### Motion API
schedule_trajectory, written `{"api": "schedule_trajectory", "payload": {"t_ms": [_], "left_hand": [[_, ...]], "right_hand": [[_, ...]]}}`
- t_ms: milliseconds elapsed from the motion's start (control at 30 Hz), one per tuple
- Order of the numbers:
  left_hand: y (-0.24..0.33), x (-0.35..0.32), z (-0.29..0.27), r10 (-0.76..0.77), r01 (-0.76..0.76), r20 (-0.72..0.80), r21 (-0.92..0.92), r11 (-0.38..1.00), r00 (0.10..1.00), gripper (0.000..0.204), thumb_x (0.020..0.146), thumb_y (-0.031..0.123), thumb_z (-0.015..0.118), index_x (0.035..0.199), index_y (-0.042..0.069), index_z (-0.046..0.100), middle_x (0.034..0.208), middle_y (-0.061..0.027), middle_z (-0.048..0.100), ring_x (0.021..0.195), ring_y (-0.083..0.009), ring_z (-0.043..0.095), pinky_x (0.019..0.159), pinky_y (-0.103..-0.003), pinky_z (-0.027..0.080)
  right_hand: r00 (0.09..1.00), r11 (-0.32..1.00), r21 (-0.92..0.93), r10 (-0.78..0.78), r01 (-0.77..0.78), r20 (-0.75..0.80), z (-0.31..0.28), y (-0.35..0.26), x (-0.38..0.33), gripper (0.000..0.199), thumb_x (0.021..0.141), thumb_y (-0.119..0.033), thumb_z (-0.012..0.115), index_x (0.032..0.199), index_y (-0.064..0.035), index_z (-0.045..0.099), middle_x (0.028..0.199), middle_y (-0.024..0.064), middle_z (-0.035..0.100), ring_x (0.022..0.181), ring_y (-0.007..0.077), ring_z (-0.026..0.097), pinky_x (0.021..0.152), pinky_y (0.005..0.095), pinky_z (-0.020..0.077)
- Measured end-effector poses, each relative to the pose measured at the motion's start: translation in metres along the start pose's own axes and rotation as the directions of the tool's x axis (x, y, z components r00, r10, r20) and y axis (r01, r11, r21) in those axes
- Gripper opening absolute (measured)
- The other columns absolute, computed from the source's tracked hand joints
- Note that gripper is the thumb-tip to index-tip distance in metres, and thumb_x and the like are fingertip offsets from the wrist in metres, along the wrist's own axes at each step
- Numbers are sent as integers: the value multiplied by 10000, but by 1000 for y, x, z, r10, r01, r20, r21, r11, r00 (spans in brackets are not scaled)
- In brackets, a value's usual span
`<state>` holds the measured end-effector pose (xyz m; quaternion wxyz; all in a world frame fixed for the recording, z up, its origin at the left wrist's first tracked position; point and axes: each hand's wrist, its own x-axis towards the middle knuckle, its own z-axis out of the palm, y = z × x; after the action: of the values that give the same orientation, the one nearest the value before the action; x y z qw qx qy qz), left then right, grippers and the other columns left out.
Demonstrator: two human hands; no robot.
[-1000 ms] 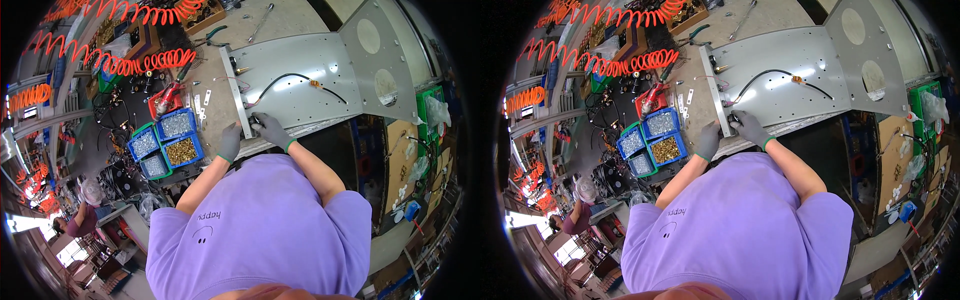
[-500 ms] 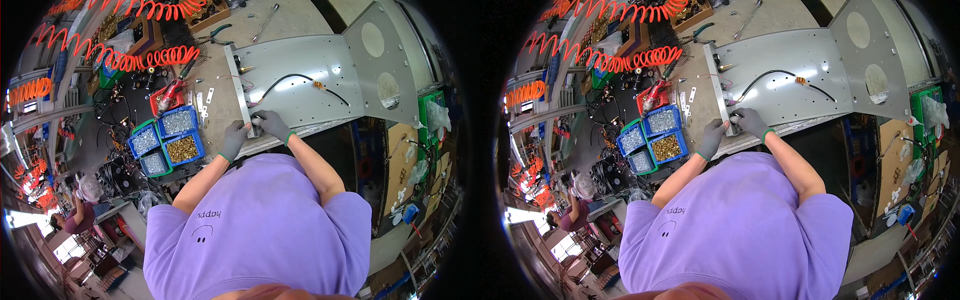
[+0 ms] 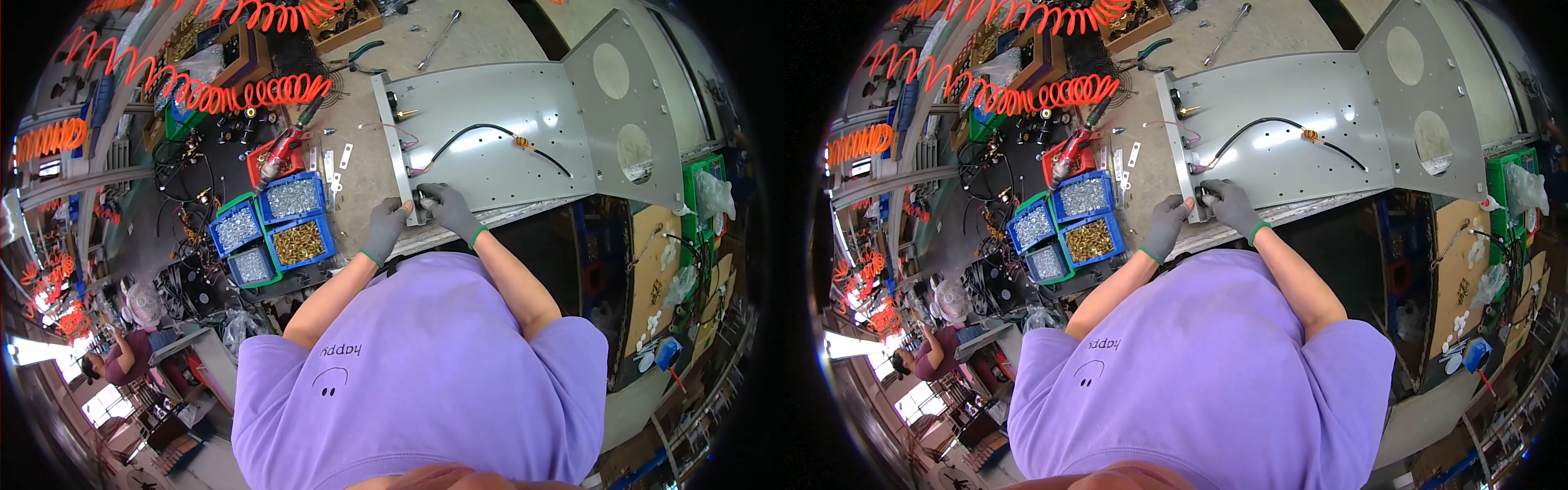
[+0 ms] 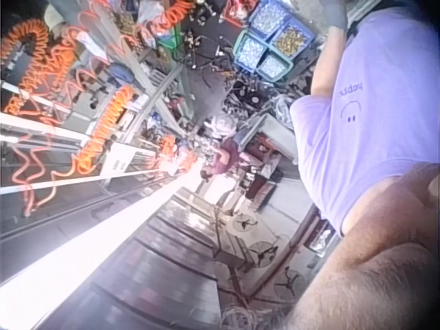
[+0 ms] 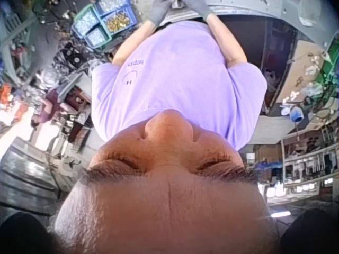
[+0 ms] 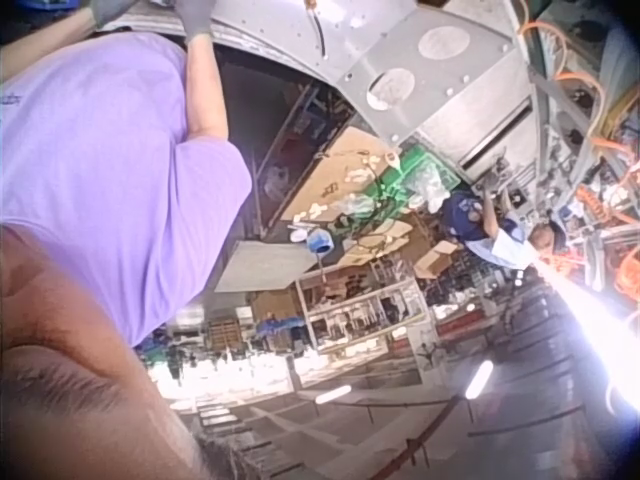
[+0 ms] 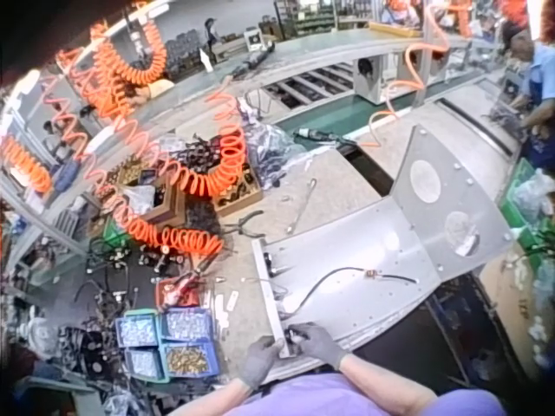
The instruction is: Assembling and wiring components inside an electrical control panel at a workshop station.
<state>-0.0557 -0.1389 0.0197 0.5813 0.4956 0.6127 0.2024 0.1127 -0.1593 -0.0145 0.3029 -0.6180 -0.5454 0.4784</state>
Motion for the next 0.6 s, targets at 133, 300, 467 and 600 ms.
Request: {"api": "schedule_trajectory", "payload": {"t_ms": [133,300,467,600], "left_hand": [[-1,1,-1,-7,7,0,-12,1000,1000,307,821,239,622,843,-68,623,719,-84,571,631,-143,508,571,-294,404],[1,1,-3,-32,30,68,29,999,997,341,852,261,603,954,-64,614,809,-63,598,750,-132,508,682,-268,411],[4,-1,-2,-44,43,53,20,999,998,347,849,264,608,957,-66,614,813,-63,601,752,-130,510,683,-266,412],[5,-1,-3,-29,26,50,52,998,998,349,847,268,614,960,-62,617,792,-55,594,740,-126,502,671,-268,410]], "right_hand": [[996,982,168,86,-83,-9,-1,-1,-3,341,801,-131,604,1126,-27,580,1058,172,621,946,278,614,836,336,474],[981,893,407,177,-194,79,-1,2,0,320,804,-120,618,1106,-20,594,1015,143,646,925,207,628,813,301,492],[979,915,346,186,-205,88,-4,1,3,281,816,-143,611,1062,-7,607,928,133,663,847,204,638,756,305,499],[975,946,236,206,-220,83,-4,-4,4,279,865,-212,564,989,36,599,803,117,643,704,166,611,591,309,496]]}}
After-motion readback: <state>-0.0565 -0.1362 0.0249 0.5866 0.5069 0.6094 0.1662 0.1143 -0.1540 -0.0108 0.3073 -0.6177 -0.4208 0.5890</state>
